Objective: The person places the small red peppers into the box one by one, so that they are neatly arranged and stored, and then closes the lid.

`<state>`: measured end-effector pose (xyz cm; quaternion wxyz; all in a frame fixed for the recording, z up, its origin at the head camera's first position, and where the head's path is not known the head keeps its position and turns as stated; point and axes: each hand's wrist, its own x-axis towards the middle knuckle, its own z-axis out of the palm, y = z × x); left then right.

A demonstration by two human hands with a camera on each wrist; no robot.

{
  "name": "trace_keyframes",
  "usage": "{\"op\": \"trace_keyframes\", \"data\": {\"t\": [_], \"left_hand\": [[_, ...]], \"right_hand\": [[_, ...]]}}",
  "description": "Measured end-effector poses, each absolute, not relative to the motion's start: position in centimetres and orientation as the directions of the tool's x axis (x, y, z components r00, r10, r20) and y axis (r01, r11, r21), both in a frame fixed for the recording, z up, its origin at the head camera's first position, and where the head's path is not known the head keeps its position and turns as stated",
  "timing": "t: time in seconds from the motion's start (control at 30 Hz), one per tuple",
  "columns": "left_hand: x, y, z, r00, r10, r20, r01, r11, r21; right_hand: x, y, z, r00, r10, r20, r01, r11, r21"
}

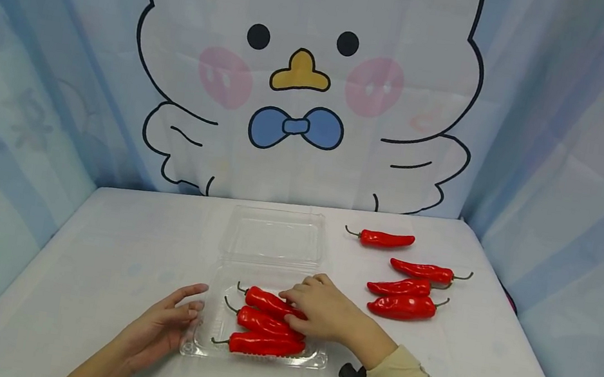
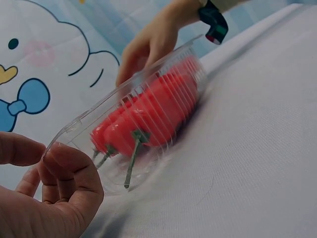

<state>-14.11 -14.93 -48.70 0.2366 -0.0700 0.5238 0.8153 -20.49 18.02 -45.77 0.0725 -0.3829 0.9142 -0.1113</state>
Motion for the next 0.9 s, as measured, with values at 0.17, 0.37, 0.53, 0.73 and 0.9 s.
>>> {"op": "trace_keyframes", "data": {"t": [0.17, 0.37, 0.53, 0.73, 0.9], "left_hand": [[-14.1, -14.9, -48.7, -0.875, 0.309, -0.373, -0.468, -0.338, 0.817], [-14.2, -14.8, -48.6, -0.874, 0.302, -0.381, -0.471, -0.331, 0.818], [-14.3, -14.8, -48.7, -0.875, 0.296, -0.383, -0.470, -0.324, 0.821], [-14.2, -14.7, -48.7, -0.878, 0.287, -0.383, -0.466, -0.330, 0.821], [-14.2, -14.7, -48.6, -0.880, 0.278, -0.386, -0.465, -0.331, 0.821]], "right_hand": [[-20.5, 18.3, -45.5, -0.694, -0.720, -0.009, -0.693, 0.671, -0.264], [-20.4, 18.9, -45.2, -0.686, -0.725, 0.053, -0.708, 0.651, -0.274], [-20.4, 19.4, -45.1, -0.678, -0.731, 0.073, -0.718, 0.638, -0.278], [-20.3, 19.9, -45.0, -0.680, -0.729, 0.084, -0.715, 0.633, -0.297], [-20.1, 20.4, -44.9, -0.676, -0.728, 0.113, -0.710, 0.604, -0.361]]}}
